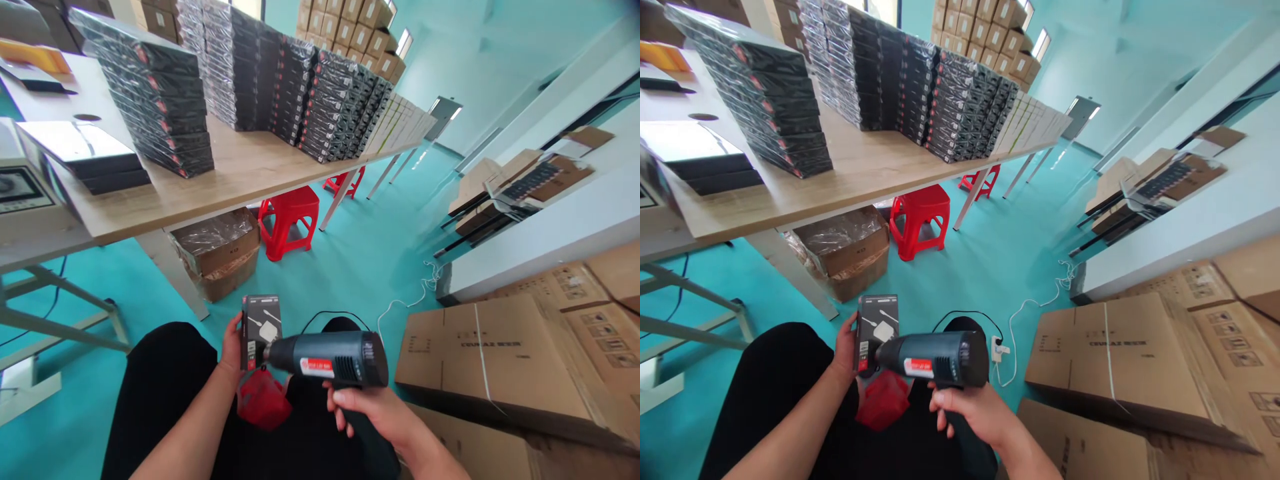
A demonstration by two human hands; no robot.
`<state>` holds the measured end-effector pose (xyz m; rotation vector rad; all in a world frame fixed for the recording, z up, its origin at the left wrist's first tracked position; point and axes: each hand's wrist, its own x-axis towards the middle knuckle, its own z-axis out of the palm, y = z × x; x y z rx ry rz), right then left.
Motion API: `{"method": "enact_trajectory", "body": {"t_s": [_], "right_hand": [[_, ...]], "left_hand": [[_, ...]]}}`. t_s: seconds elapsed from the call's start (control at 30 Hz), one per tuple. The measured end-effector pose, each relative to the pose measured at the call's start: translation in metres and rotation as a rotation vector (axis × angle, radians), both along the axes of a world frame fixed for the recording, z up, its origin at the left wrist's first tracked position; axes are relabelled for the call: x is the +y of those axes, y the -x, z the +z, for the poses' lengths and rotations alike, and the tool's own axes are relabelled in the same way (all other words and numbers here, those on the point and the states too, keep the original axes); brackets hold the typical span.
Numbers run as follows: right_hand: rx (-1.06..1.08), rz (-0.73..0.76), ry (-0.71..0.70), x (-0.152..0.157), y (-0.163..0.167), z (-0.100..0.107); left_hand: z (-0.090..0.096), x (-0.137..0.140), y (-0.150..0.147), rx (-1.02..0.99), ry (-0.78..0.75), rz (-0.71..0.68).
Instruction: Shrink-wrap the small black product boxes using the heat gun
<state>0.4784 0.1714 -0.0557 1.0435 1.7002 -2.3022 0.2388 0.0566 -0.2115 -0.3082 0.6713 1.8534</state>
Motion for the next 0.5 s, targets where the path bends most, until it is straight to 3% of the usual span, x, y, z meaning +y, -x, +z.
{"method": "enact_trajectory", "body": {"t_s": [0.1,0.27,0.4,0.5], "right_hand": [[-0.016,-0.19,-0.025,-0.004,-0.012,0.0],[-0.038,-0.161,0.152,-0.015,-0.027,-0.007],[0.053,-0.453,0.195,-0.008,-0.026,-0.021],[0.081,-0.552,0.319,0.006,-0.022,-0.024]], "left_hand": [[0.005,0.0,0.002,0.013,0.012,0.027],[0.016,0.001,0.0,0.039,0.056,0.018],[0.019,0.001,-0.002,0.043,0.098,-0.034],[0.02,0.002,-0.005,0.036,0.123,-0.12]]}}
